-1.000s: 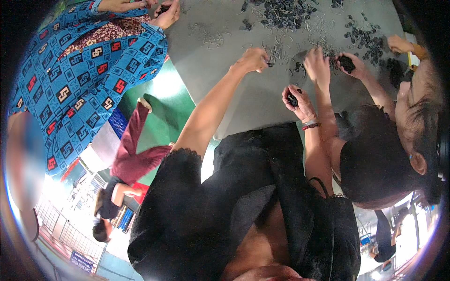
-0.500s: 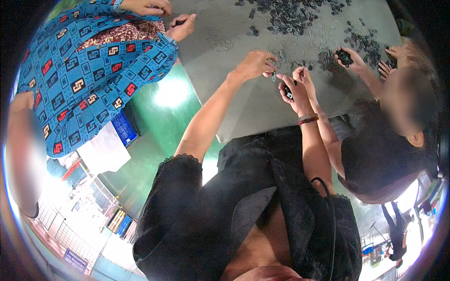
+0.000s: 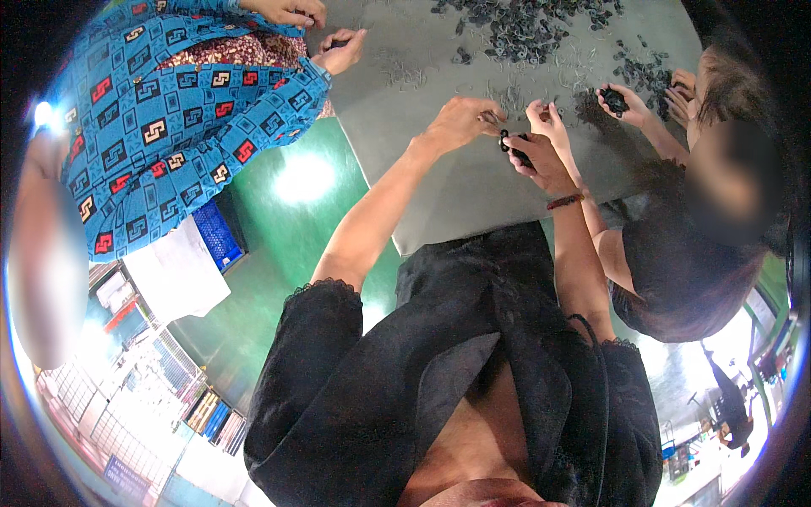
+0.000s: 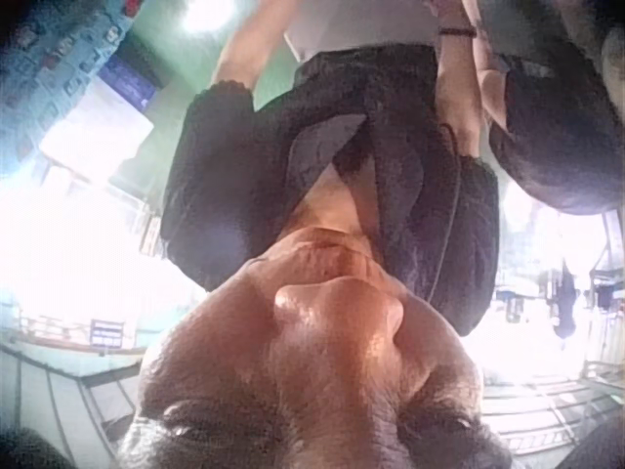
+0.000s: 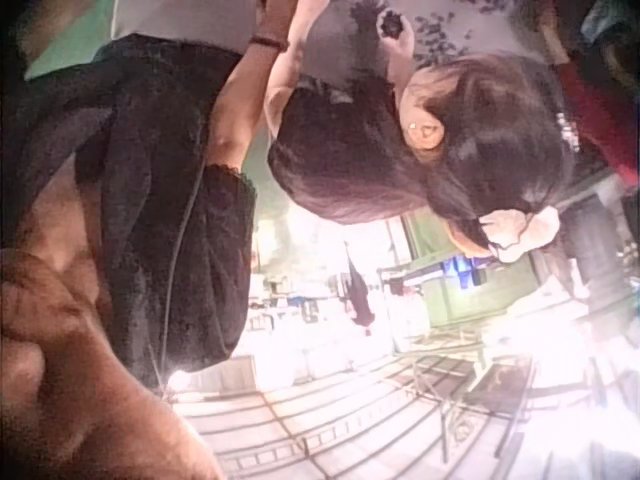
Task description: The person sits at a table with others and sorts small black components by hand, placing them into a red basket. They repeatedly pick up components from the table and transfer them into the basket.
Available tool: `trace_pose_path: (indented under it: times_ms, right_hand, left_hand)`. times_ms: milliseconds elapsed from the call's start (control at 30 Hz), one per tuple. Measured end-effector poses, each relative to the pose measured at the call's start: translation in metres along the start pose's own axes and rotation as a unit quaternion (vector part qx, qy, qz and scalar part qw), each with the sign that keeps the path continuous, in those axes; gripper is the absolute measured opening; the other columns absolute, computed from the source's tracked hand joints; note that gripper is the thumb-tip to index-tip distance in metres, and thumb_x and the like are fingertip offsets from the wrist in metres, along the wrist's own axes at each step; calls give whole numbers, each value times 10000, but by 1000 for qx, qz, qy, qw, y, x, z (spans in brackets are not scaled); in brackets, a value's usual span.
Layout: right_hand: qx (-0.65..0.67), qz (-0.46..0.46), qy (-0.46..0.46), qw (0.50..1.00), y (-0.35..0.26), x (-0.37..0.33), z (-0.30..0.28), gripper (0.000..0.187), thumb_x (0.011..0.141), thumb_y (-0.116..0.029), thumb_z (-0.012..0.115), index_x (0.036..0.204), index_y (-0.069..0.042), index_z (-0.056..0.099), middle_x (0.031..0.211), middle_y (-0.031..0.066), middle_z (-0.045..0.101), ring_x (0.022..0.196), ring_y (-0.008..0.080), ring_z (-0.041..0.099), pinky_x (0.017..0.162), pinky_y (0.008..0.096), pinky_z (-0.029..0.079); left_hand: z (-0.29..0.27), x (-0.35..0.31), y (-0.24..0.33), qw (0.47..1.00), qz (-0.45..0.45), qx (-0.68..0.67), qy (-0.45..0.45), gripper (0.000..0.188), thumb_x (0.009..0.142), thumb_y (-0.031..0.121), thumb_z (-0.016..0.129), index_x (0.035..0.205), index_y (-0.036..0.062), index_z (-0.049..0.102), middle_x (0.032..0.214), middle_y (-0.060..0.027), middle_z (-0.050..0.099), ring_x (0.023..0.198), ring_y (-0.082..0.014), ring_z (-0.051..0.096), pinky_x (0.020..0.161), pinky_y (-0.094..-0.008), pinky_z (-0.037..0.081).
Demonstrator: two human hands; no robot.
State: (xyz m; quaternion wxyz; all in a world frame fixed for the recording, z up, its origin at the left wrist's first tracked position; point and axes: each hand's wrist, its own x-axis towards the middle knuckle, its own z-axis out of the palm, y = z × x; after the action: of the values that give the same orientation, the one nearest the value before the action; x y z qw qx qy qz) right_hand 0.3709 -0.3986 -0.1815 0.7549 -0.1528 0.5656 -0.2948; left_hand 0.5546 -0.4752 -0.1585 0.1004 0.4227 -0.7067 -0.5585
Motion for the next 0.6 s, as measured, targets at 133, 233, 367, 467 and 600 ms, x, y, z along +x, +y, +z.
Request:
trace_pose_path:
  times_ms: [133, 233, 367, 467, 600]
  right_hand:
    - [16, -41, -19, 999, -2, -11, -4, 171, 786, -227, 648, 807, -73, 577, 633, -28, 522, 484, 55, 458, 417, 173, 346]
    - [-21, -91, -163, 982, -9, -14, -18, 117, 813, -183, 562, 818, -66, 571, 637, -27, 496, 507, 47, 440, 418, 199, 320]
    - [20, -125, -268, 955, -16, -5, -28, 170, 785, -202, 548, 771, -33, 553, 674, 14, 495, 443, 45, 373, 387, 189, 286]
    - [86, -154, -308, 935, -33, -7, -23, 262, 831, -261, 518, 736, -17, 533, 686, 51, 495, 431, 57, 369, 363, 195, 276]
    - [200, -129, -276, 931, -43, -10, -18, 427, 894, -392, 453, 662, -36, 494, 664, 59, 479, 434, 82, 371, 343, 202, 256]
  left_hand:
    - [-9, 8, -2, 942, -26, -324, -81, 208, 732, 85, 705, 903, 6, 617, 888, -54, 663, 840, -140, 621, 751, -261, 481]
    - [-19, 31, -26, 880, -41, -471, -42, 193, 751, 65, 685, 912, -10, 608, 917, -67, 655, 857, -151, 616, 796, -257, 468]
    - [-23, 75, -73, 997, -70, -8, -2, 267, 743, 7, 628, 1004, 44, 590, 947, -97, 628, 920, -227, 590, 843, -316, 459]
    - [-26, 116, -124, 953, 11, 274, 131, 342, 757, -11, 553, 1083, 92, 576, 1097, -149, 553, 1061, -290, 505, 905, -370, 434]
    - [-33, 146, -126, 940, -12, 325, 99, 339, 760, -53, 497, 1073, 73, 541, 1189, -159, 462, 1154, -321, 413, 909, -410, 436]
